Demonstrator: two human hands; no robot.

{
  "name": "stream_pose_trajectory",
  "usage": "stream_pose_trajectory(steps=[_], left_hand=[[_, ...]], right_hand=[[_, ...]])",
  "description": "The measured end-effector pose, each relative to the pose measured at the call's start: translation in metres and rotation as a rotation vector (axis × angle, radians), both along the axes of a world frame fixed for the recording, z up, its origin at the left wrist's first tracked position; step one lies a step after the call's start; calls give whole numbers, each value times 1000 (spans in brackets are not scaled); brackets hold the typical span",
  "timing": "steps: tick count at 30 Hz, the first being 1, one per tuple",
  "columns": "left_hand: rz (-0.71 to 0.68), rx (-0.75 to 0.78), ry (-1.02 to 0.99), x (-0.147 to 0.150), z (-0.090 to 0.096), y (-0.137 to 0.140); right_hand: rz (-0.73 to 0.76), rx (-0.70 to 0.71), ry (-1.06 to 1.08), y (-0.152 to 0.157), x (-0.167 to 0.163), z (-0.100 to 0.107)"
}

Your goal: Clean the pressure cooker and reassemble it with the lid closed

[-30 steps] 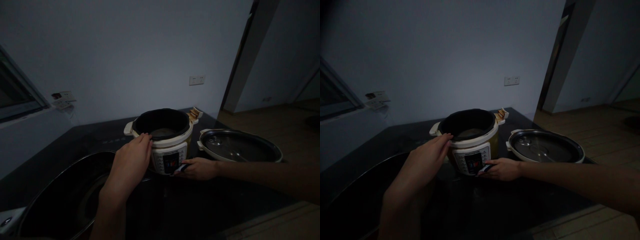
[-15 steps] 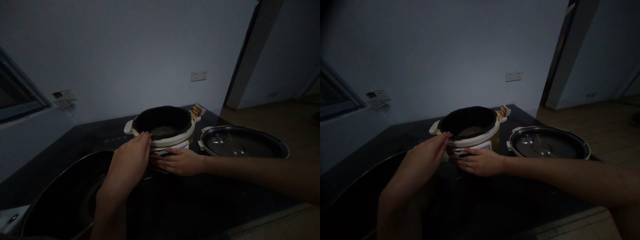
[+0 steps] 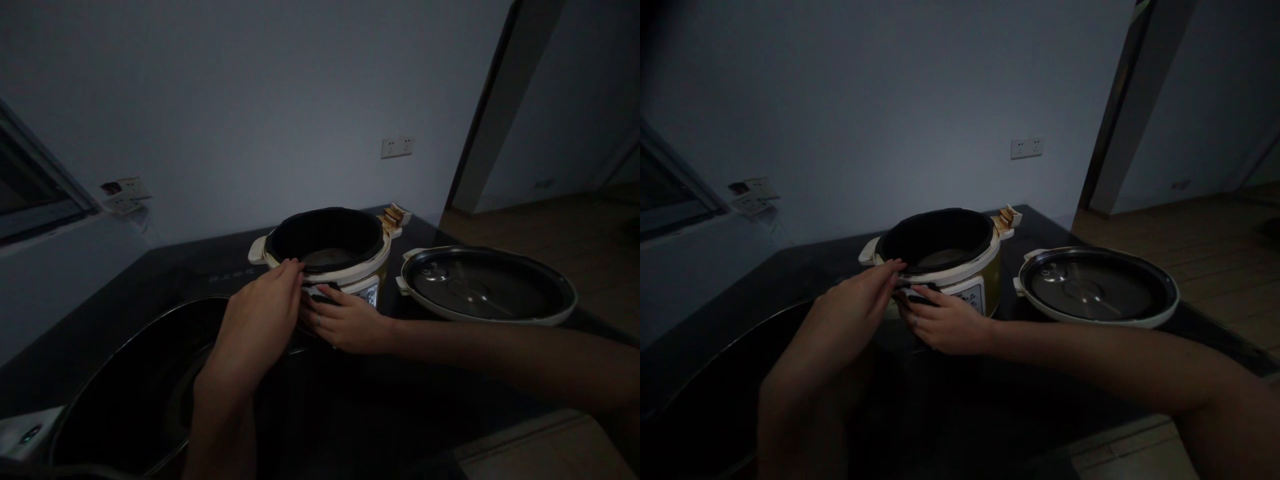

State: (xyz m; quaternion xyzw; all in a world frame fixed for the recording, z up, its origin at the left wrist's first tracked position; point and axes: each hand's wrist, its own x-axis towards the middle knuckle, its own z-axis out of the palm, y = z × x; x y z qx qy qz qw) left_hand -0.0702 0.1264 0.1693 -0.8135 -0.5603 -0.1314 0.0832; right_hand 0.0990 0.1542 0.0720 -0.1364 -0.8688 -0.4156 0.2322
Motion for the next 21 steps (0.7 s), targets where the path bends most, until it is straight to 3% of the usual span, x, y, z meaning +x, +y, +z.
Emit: stream_pose_trajectory(steps=[3, 6, 9, 12, 17, 21], left_hand=[[22, -16, -10, 1, 2, -2], [13, -31, -27, 1, 3, -3], [-5, -44, -46, 1, 4, -4], [-10, -46, -59, 0, 4, -4], [-24, -46, -68, -2, 4, -4], [-37, -29, -67, -2, 3, -4]], right_hand=[[27, -92, -98, 0, 1, -16], [63, -174, -223, -1, 2, -46], [71, -215, -334, -1, 3, -77], [88, -218, -415, 2, 7, -95], [98, -175, -450, 3, 33, -96], [78, -144, -446, 0, 71, -78]])
